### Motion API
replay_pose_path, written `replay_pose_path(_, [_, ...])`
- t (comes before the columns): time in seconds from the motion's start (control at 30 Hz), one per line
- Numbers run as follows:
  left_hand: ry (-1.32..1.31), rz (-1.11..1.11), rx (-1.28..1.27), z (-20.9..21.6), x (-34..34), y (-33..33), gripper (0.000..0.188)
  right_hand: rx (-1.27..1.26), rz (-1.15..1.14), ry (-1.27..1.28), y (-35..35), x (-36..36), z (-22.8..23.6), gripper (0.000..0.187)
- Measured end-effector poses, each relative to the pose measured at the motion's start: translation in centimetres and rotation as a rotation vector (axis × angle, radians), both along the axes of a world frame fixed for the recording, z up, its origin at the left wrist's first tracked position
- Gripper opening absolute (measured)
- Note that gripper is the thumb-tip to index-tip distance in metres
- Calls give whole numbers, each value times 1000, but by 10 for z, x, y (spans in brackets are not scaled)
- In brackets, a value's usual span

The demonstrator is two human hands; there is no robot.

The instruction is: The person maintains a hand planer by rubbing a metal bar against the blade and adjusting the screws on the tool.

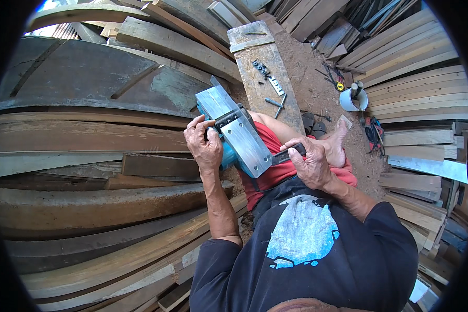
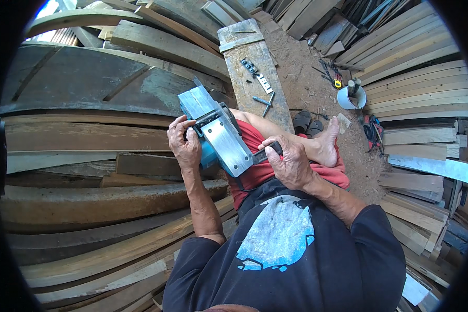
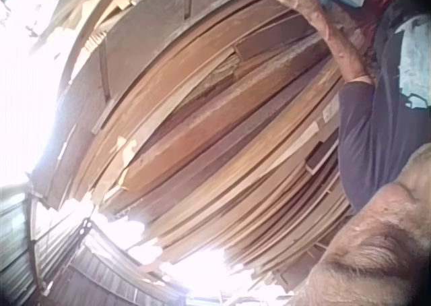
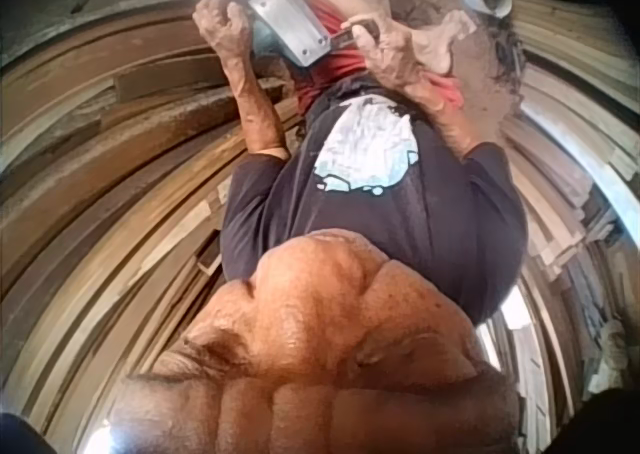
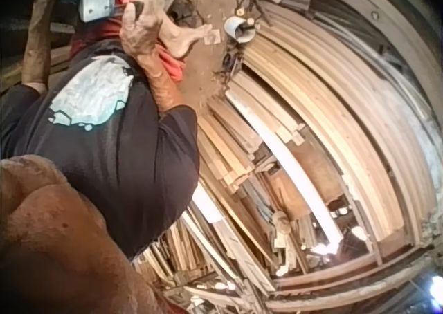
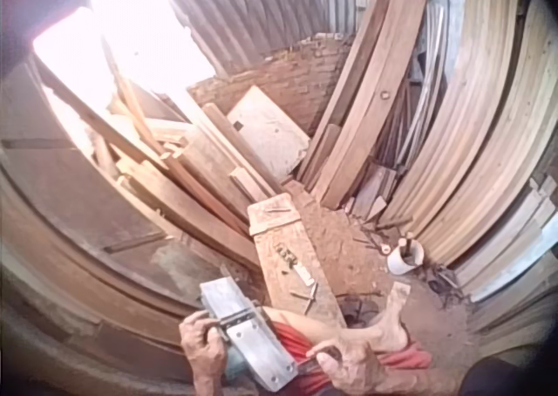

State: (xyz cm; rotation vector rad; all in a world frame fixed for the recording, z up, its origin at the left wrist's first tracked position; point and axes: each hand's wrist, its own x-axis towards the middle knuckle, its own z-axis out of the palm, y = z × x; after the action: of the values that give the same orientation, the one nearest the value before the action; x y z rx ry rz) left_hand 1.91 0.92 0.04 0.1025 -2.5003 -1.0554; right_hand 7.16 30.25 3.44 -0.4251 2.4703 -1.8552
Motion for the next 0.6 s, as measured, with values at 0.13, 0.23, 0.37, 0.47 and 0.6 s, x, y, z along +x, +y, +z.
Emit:
replay_pose_path(0.13, [-22, -24, 27, 1, 0, -1, 27, 1, -4, 7, 0, -1, -1, 14])
replay_pose_path(0.23, [-5, -50, 36, 0, 0, -2, 27, 1, 1, 1, 0, -1, -1, 14])
replay_pose_path(0.37, [-6, -49, 33, 1, 0, 0, 27, 8, 8, -9, 1, -2, 2, 13])
replay_pose_path(0.47, [-26, 15, 8, 5, 2, 6, 28, -11, 2, -14, 1, -2, 1, 13])
replay_pose_path(0.6, [-53, 96, -106, 7, 1, 6, 30, -12, 6, 27, -1, -2, 2, 13])
